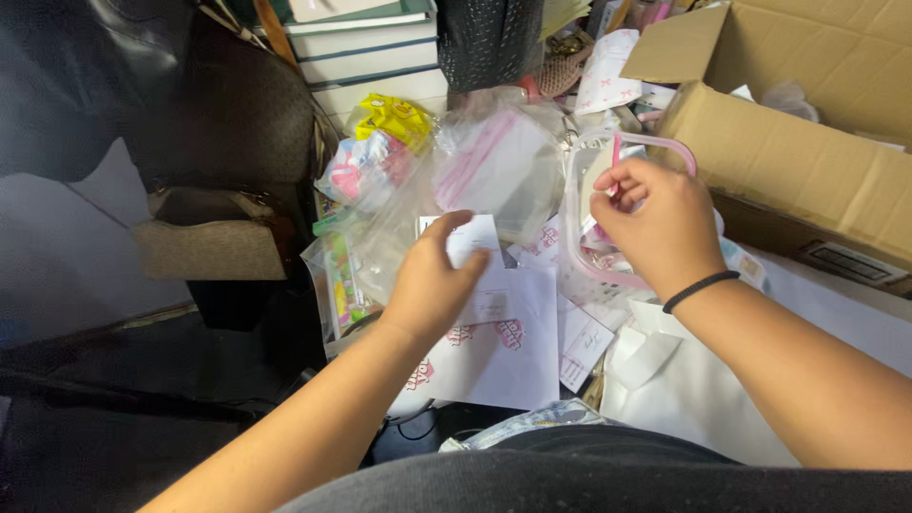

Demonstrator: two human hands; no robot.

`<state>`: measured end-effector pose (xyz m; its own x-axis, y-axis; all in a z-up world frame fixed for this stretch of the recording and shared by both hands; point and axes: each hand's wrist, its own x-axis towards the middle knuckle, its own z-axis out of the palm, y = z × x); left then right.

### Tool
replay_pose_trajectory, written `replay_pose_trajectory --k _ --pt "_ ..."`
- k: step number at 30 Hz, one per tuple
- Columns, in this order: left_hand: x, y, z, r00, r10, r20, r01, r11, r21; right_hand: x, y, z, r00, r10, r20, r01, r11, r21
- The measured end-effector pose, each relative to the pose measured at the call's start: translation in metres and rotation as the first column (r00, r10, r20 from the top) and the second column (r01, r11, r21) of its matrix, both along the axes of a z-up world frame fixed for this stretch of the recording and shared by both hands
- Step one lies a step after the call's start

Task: The person sorts through various stationery items on a cluttered table, including a small wallet, greeting cards, and multiple rolls of decorative tape. They handle each item individually, peeling back tape to inspect the patterns and placing items into a small basket or onto the table surface.

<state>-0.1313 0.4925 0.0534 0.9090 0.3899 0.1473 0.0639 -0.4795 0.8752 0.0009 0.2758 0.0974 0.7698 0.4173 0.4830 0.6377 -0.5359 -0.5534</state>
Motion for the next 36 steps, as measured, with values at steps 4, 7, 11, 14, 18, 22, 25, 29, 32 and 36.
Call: replay_pose_trajectory --k 4,7,11,14,18,22,25,29,32,36 --pt "-0.001 -0.024 0.022 0.955 -0.224 0.192 0.222 0.975 0.030 -0.032 0.013 0.025 0.998 0.059 0.037 -0.062 0.996 0.071" --pt "-0.003 -0.039 0.027 0.936 -0.244 0.252 0.246 0.969 0.023 -0.057 0.033 0.033 0.989 0.145 -0.016 -0.142 0.983 0.115" --pt "0.001 -0.038 0.014 0.975 -0.007 0.223 -0.006 0.998 0.057 -0.080 0.049 0.030 0.924 0.336 -0.181 -0.296 0.930 0.216" --pt "-0.002 -0.022 0.000 0.990 0.099 0.103 -0.097 0.995 -0.017 -0.079 0.042 0.021 0.874 0.382 -0.300 -0.314 0.916 0.251" --pt "-0.011 -0.005 -0.019 0.982 0.185 0.045 -0.172 0.964 -0.202 -0.069 0.010 -0.011 0.858 0.149 -0.491 -0.159 0.987 0.023" --pt "-0.017 0.000 -0.033 0.979 0.203 -0.014 -0.198 0.939 -0.279 -0.073 -0.035 -0.049 0.909 0.062 -0.412 -0.188 0.943 -0.273" --pt "-0.020 -0.002 -0.036 0.976 0.204 -0.071 -0.216 0.932 -0.290 -0.077 -0.049 -0.070 0.934 -0.041 -0.354 -0.119 0.900 -0.420" --pt "-0.022 -0.008 -0.035 0.969 0.208 -0.134 -0.240 0.926 -0.293 -0.076 -0.048 -0.079 0.959 -0.067 -0.276 -0.093 0.844 -0.528" --pt "-0.023 -0.008 -0.039 0.969 0.200 -0.145 -0.237 0.914 -0.328 -0.074 -0.044 -0.077 0.937 -0.113 -0.331 -0.084 0.846 -0.526" --pt "-0.024 -0.008 -0.047 0.966 0.226 -0.121 -0.249 0.943 -0.222 -0.068 -0.048 -0.082 0.917 -0.124 -0.380 -0.070 0.887 -0.457"
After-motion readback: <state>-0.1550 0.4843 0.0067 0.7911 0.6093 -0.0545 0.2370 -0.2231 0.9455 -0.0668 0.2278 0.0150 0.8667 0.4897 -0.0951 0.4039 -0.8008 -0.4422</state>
